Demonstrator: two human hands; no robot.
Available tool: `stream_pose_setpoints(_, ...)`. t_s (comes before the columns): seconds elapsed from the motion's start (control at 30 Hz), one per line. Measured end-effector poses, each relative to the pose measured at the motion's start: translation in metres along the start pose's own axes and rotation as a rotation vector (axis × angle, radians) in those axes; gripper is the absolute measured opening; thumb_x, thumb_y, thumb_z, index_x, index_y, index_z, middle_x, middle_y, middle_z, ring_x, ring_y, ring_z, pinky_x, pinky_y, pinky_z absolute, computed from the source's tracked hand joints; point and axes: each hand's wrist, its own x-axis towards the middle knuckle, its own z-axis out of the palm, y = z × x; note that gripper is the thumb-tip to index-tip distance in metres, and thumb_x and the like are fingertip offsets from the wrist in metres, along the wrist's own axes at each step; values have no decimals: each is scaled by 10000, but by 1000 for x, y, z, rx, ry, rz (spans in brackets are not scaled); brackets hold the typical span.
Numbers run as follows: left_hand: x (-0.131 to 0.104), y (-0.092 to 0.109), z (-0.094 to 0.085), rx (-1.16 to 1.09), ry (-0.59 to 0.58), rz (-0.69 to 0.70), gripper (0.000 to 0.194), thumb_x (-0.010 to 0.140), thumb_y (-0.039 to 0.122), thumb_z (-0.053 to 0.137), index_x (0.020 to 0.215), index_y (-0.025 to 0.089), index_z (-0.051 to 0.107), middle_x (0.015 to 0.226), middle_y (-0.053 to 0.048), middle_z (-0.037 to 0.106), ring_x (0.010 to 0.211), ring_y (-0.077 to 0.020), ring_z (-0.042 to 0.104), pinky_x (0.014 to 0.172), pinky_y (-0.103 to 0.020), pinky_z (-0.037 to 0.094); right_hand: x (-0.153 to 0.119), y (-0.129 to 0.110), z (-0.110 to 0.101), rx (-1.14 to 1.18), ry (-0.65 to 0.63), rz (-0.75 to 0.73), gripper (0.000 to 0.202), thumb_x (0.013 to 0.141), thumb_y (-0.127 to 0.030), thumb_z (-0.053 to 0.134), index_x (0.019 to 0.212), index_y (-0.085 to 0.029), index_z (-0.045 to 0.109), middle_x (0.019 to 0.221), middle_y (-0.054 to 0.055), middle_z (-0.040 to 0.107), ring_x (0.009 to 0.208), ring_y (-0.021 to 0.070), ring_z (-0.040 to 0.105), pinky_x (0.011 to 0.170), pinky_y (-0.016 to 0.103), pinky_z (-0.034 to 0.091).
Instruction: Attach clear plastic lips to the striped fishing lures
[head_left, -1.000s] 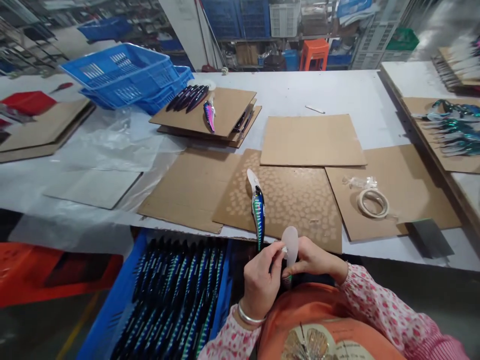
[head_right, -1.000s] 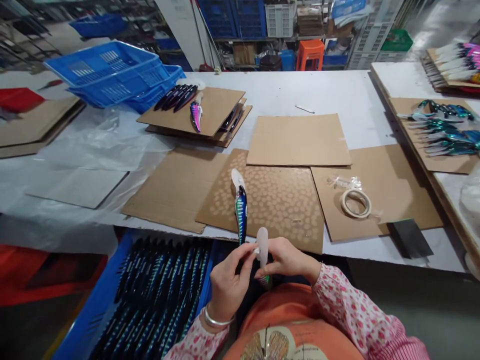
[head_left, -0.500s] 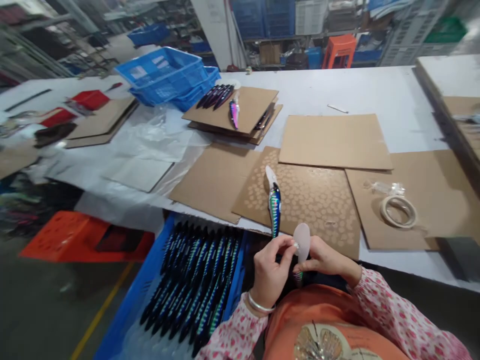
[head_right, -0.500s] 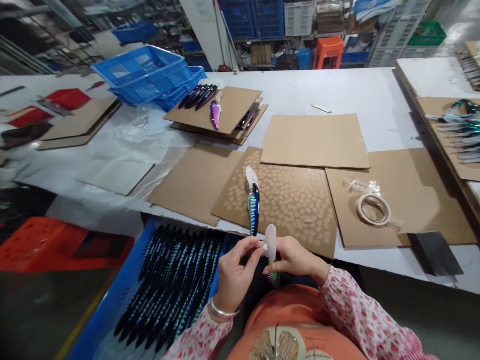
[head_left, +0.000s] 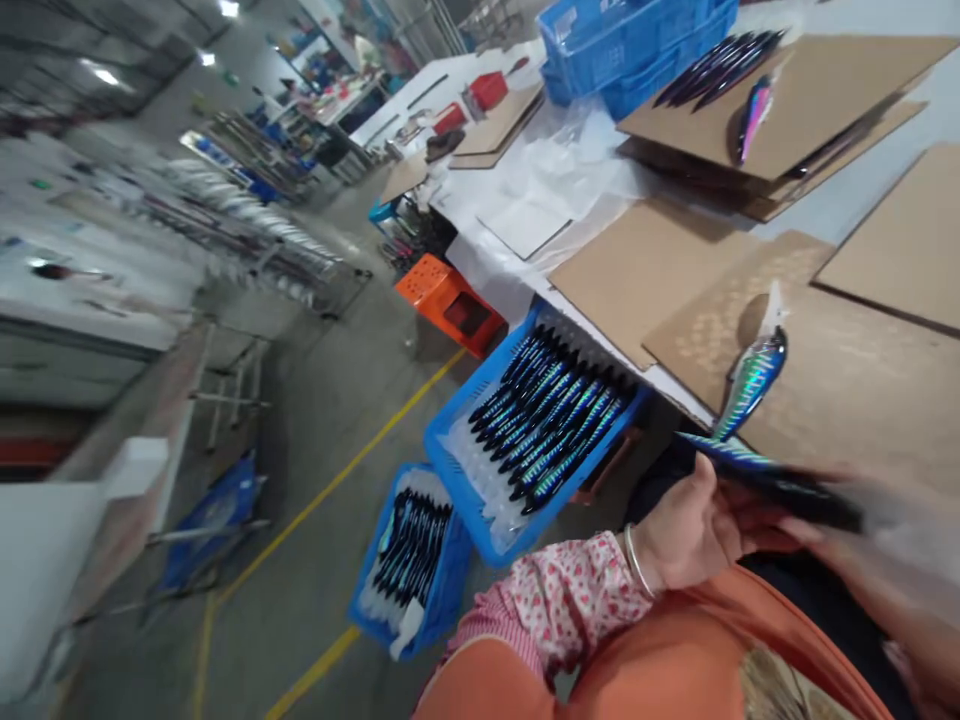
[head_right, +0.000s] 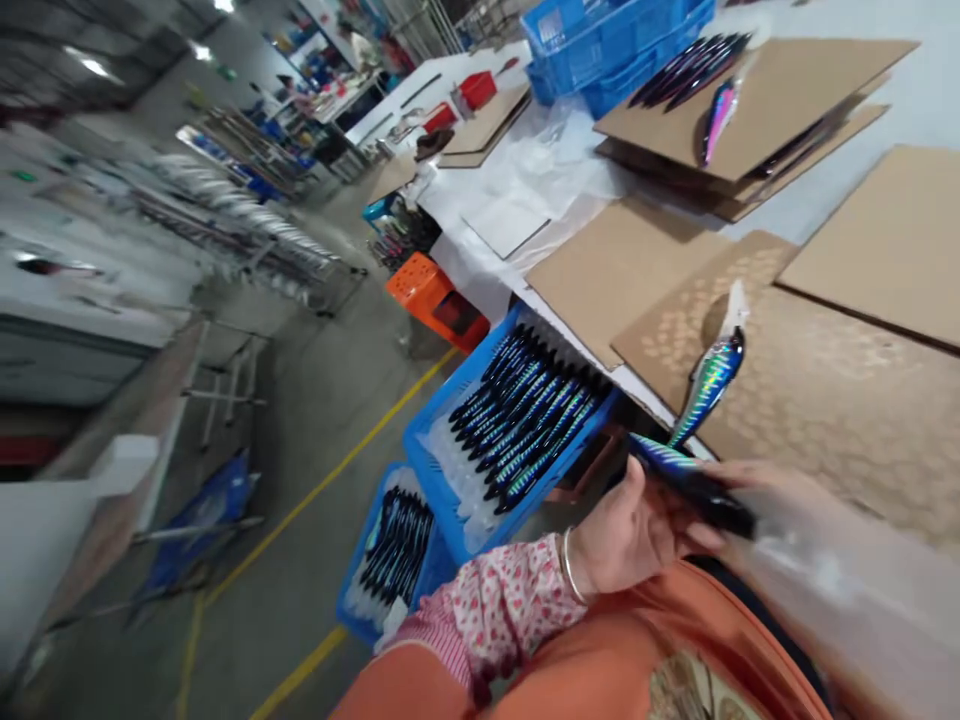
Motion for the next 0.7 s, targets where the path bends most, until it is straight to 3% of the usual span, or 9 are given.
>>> stream_pose_setpoints(0.07, -7, 15, -11, -40, 120, 94, 765, 828, 756, 452, 1350, 204, 534, 1171, -143, 696, 982, -249, 687, 819, -353, 513, 13, -14, 18, -21, -93, -103, 311, 954, -407, 496, 1223, -309, 618, 1084, 57, 714, 923, 271, 696, 787, 380, 577)
stream_pose_setpoints(0.13, -23, 44, -29, 129, 259, 218, 745, 884, 732, 349, 1425, 228, 443, 1203, -126, 679, 995, -235, 685, 817, -344, 526, 23, -19, 32, -106, -151, -183, 413, 981, -402, 429, 1363, -273, 513, 1253, 83, 650, 1123, 301, 625, 930, 440, 520)
stream_pose_setpoints(0.2, -48, 82, -55, 546, 500, 359, 753, 926, 707, 156, 1467, 227, 365, 1218, -124, 663, 1014, -232, 682, 838, -361, 538, 22, -11, 38, -191, -179, -198, 495, 980, -423, 435, 1434, -226, 425, 1324, 115, 598, 1210, 322, 563, 985, 482, 474)
stream_pose_setpoints(0.27, -76, 120, -88, 1238, 832, 376, 706, 968, 604, 23, 1467, 222, 344, 1211, -114, 658, 997, -214, 681, 815, -350, 553, 9, 7, 37, -223, -188, -152, 525, 955, -474, 493, 1406, -209, 444, 1274, 122, 618, 1164, 317, 585, 955, 470, 489)
stream_pose_setpoints(0.33, -103, 150, -124, 1425, 954, 314, 624, 966, 597, 284, 1440, 202, 385, 1250, -132, 623, 1098, -264, 632, 891, -392, 526, -11, 29, 32, -213, -198, -69, 511, 932, -529, 516, 1337, -218, 503, 1198, 113, 649, 1082, 306, 624, 898, 446, 514)
stream_pose_setpoints(0.4, -122, 165, -158, 1576, 1007, 193, 619, 894, 509, 554, 1415, 199, 429, 1297, -136, 588, 1243, -307, 535, 1015, -422, 449, -32, 45, 26, -184, -196, -6, 493, 918, -570, 514, 1282, -238, 542, 1143, 105, 670, 1009, 304, 652, 849, 441, 528)
stream_pose_setpoints(0.47, -133, 167, -188, 1697, 1015, 15, 614, 824, 399, 689, 1372, 201, 495, 1277, -138, 596, 1255, -332, 522, 1054, -457, 410, -48, 53, 21, -166, -185, 33, 467, 910, -581, 521, 1246, -259, 565, 1100, 96, 687, 953, 301, 671, 806, 436, 539)
stream_pose_setpoints(0.6, -137, 150, -232, 1848, 969, -347, 505, 863, 332, 672, 1327, 190, 529, 1248, -116, 612, 1146, -290, 594, 1006, -531, 448, -61, 53, 15, -140, -192, 56, 408, 909, -548, 548, 1195, -261, 599, 1060, 84, 706, 904, 280, 693, 762, 405, 560)
stream_pose_setpoints(0.7, -138, 141, -252, 1904, 928, -534, 436, 908, 374, 618, 1291, 180, 545, 1256, -100, 610, 1101, -252, 613, 961, -514, 492, -58, 48, 13, -119, -188, 75, 351, 914, -500, 568, 1163, -257, 619, 1036, 77, 713, 899, 256, 697, 749, 366, 572)
